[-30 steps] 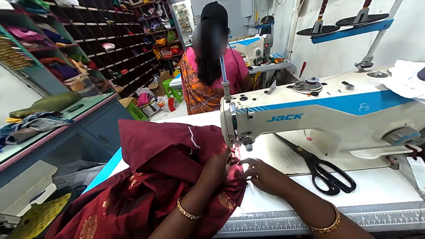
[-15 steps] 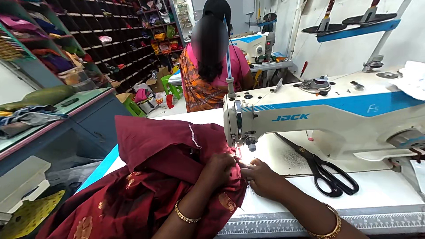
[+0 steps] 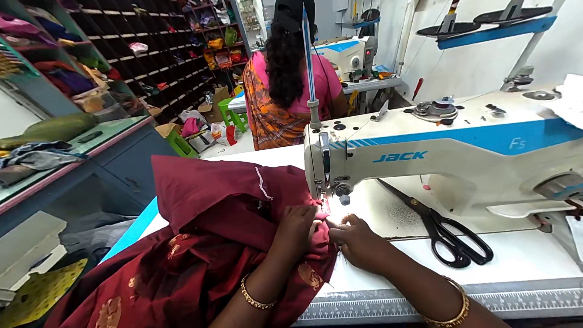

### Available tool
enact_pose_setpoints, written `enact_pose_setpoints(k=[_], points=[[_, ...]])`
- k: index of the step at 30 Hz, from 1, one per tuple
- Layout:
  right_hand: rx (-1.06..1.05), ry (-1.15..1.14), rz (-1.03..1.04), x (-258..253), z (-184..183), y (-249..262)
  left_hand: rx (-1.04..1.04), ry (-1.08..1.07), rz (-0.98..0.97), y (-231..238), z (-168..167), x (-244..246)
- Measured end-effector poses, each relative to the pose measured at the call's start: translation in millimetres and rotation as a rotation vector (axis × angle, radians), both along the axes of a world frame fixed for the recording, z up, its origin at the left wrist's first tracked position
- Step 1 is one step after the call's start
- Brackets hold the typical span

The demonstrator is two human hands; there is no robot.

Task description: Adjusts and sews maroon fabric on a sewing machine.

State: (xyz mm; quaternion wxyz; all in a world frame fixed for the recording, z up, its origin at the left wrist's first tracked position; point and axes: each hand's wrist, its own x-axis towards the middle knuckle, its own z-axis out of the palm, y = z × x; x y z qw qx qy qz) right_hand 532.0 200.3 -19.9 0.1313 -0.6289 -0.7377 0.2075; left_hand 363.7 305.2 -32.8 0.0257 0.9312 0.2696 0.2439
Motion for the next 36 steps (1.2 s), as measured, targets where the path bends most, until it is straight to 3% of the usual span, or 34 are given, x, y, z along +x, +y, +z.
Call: enact_pose_setpoints(k=[3, 7, 15, 24, 36], points=[[-0.011, 0.010, 0.002, 0, 1, 0, -0.126, 0.047, 0.045, 1, 6, 0], [-0.005, -0.001, -0.002, 0, 1, 1, -0.046, -0.072, -0.064, 4, 2, 0], [0.002, 0.026, -0.007, 0, 0, 0, -0.050, -0.087, -0.153, 4, -1, -3], [-0.005, 0.026, -0.012, 1, 0, 0, -0.026, -0.125, -0.082, 5, -7, 4], [-0.002, 0.067, -0.018, 3, -1, -1, -0.306, 0.075, 0.090, -5, 9, 10]])
